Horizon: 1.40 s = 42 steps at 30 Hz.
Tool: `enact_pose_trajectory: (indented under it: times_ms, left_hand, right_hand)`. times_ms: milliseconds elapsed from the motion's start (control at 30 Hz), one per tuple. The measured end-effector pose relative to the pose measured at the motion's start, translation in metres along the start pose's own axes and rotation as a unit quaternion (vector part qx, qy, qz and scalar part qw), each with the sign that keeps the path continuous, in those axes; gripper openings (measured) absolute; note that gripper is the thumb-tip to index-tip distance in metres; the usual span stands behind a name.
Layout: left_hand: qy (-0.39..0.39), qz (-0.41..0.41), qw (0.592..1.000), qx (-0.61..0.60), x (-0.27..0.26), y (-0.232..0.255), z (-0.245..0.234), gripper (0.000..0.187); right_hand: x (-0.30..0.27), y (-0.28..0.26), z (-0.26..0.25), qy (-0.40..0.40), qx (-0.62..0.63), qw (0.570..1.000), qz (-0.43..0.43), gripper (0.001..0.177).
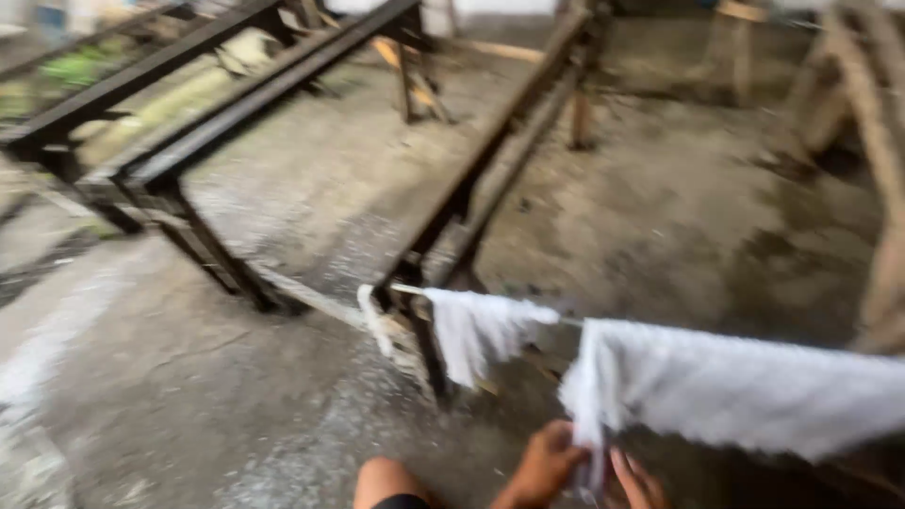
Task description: Separating and organizing long strands of white wick material hanging from a metal rod in a candle studio.
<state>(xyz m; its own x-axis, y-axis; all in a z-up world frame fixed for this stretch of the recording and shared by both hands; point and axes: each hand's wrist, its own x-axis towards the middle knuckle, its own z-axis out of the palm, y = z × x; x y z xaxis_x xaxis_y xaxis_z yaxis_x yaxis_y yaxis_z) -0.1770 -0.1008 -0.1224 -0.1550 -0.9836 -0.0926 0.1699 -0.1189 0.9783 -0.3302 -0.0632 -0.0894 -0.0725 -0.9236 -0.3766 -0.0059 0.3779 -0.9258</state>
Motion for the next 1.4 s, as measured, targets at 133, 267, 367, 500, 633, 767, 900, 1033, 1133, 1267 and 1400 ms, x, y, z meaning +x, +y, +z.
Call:
enact_pose_trajectory:
  times_ms: [133, 267, 367, 500, 633, 767, 900, 1033, 1133, 1267, 1400]
  left_hand:
    - [0.032, -0.148, 0.980, -0.131, -0.052, 0.115, 0.018, 0.014]
    - [0.069, -0.166, 0.983, -0.037, -0.065, 0.143, 0.014, 0.025]
    - [0.070, -0.146, 0.985, -0.067, -0.065, 0.155, 0.012, 0.016]
    - [-0.002, -0.157, 0.982, -0.108, -0.064, 0.185, 0.021, 0.028]
    - [0.047, -0.158, 0.969, -0.182, -0.059, 0.182, 0.022, 0.009]
    - [0.063, -0.130, 0.936, -0.320, -0.063, 0.172, 0.016, 0.016]
    - [0.047, -0.161, 0.954, -0.247, -0.068, 0.142, 0.006, 0.015]
    - [0.037, -0.161, 0.965, -0.202, -0.085, 0.129, -0.016, 0.019]
    - [0.035, -0.156, 0.976, -0.149, -0.089, 0.127, -0.038, 0.025]
    - [0.027, -0.160, 0.983, -0.083, -0.093, 0.144, -0.045, 0.021]
    - [0.027, -0.201, 0.975, -0.091, -0.100, 0.167, -0.016, 0.033]
  right_hand:
    - [-0.022, -0.087, -0.001, -0.012, 0.072, 0.997, 0.023, 0.023]
    - [-0.037, -0.110, 0.002, -0.053, 0.110, 0.992, -0.015, 0.011]
    - [-0.036, -0.106, -0.003, -0.040, 0.067, 0.997, 0.005, 0.011]
    - [-0.035, -0.107, 0.000, -0.050, 0.062, 0.997, 0.013, 0.016]
    - [-0.035, -0.107, -0.007, -0.051, 0.099, 0.994, -0.009, 0.014]
    - [-0.019, -0.085, -0.025, -0.074, 0.224, 0.971, -0.032, 0.012]
    - [-0.025, -0.091, -0.029, -0.139, 0.237, 0.961, 0.017, 0.039]
    - [-0.007, -0.075, -0.051, -0.175, 0.096, 0.980, 0.019, 0.031]
    - [0.000, -0.086, -0.070, -0.045, -0.061, 0.997, 0.017, 0.030]
    - [-0.001, -0.111, -0.054, 0.033, -0.290, 0.955, 0.053, 0.025]
    - [-0.021, -0.095, -0.004, -0.100, -0.124, 0.985, 0.068, 0.024]
